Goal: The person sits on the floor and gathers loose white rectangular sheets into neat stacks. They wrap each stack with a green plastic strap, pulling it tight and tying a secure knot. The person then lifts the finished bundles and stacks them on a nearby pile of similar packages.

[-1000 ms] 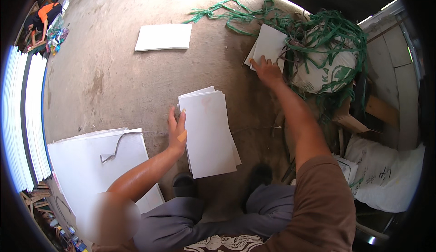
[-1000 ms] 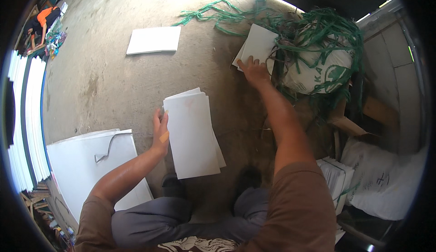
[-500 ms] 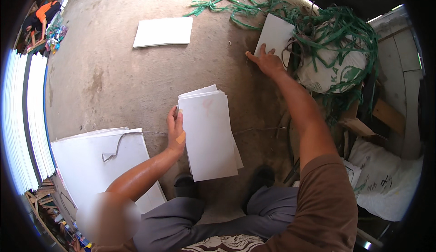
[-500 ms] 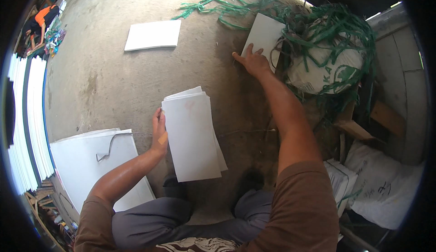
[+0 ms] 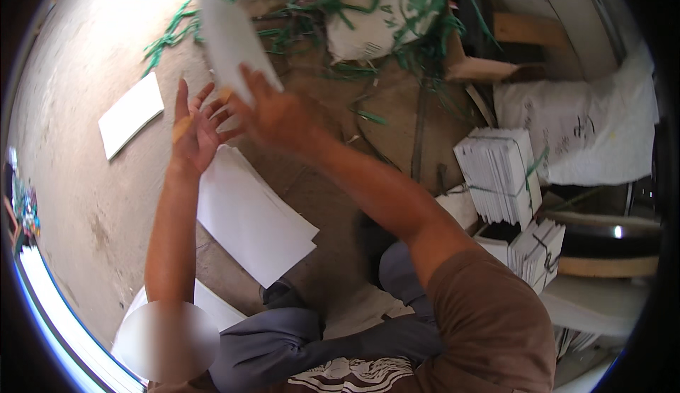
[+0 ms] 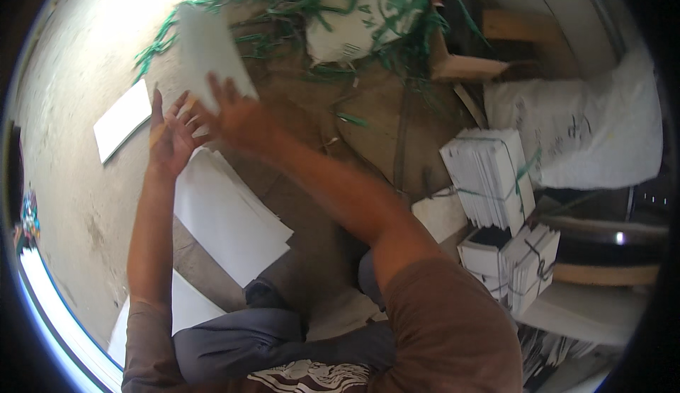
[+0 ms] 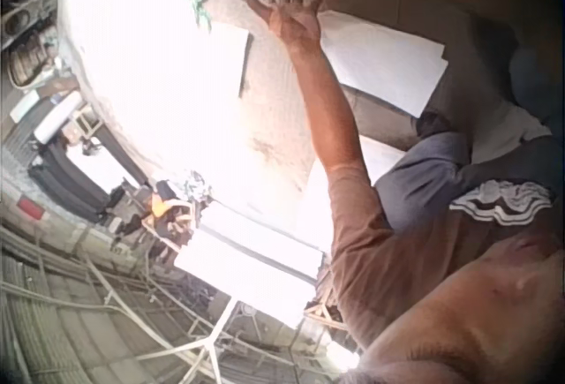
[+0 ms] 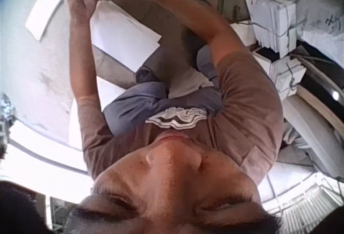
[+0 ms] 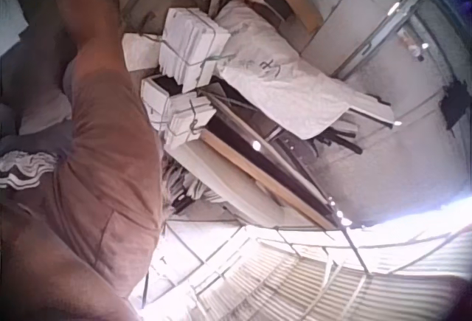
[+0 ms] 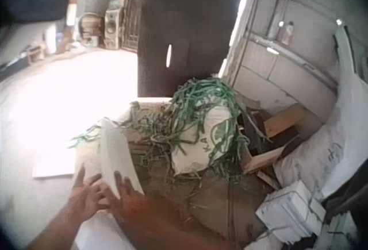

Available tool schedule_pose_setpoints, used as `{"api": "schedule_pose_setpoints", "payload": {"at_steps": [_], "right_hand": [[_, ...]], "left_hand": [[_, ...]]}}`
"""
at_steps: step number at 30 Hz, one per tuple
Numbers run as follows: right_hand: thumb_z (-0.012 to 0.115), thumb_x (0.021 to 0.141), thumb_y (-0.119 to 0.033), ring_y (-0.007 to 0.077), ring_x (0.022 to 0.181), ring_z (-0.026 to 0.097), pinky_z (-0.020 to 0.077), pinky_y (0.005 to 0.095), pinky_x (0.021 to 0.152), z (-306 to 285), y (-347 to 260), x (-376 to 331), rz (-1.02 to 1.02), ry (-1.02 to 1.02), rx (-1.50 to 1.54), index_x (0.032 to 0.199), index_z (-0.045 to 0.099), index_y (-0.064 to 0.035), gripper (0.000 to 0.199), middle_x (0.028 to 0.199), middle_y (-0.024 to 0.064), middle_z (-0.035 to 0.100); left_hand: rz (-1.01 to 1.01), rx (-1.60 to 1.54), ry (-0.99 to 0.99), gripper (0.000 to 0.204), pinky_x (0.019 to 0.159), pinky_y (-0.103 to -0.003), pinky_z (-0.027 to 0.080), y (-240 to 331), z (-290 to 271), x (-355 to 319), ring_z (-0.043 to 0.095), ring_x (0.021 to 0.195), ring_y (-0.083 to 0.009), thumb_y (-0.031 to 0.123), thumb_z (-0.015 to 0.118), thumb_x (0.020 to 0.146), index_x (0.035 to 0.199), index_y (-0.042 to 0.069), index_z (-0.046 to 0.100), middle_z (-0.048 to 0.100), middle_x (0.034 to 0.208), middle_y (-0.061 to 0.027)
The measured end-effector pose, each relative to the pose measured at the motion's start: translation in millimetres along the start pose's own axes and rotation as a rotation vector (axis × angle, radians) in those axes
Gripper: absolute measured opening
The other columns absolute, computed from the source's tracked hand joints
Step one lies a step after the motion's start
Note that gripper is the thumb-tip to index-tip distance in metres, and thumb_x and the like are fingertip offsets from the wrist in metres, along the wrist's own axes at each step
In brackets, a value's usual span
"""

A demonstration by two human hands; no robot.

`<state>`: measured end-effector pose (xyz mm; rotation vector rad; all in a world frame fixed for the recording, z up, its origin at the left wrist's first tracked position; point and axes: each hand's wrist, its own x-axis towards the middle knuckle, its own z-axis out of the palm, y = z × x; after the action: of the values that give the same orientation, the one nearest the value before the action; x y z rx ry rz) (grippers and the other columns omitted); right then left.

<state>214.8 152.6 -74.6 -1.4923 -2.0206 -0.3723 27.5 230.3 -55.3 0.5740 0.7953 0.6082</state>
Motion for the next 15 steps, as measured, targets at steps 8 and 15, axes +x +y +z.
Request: {"api": "schedule_pose_setpoints", "payload": {"at_steps": [8,15], "right_hand": [[0.068,0.088,-0.048,0.0396,0.117,0.064,0.0537,0.0445,0.083,-69,-29,-39,-0.034,0.001,0.256,0.126,0.06,-0.02,0.049,0.138,0.0179,0.06],[0.07,0.093,-0.039,0.0281,0.124,0.057,0.0468,0.038,0.104,-56,-17,38,0.955,-0.37,1.131,0.157,0.022,0.0017,0.089,0.139,0.0223,0.056]], "left_hand": [[0.163,0.0,0.148,0.052,0.101,-0.04,0.051,-42,9,-16,0.061,0.117,-0.0288,0.037,0.055,0.098,0.136,0.002,0.05,0.061,0.127,-0.0159],[0.352,-0.09,0.142,0.057,0.105,-0.04,0.048,-42,-14,-69,0.061,0.118,-0.0292,0.04,0.051,0.095,0.135,0.0,0.05,0.061,0.131,-0.0173]]}}
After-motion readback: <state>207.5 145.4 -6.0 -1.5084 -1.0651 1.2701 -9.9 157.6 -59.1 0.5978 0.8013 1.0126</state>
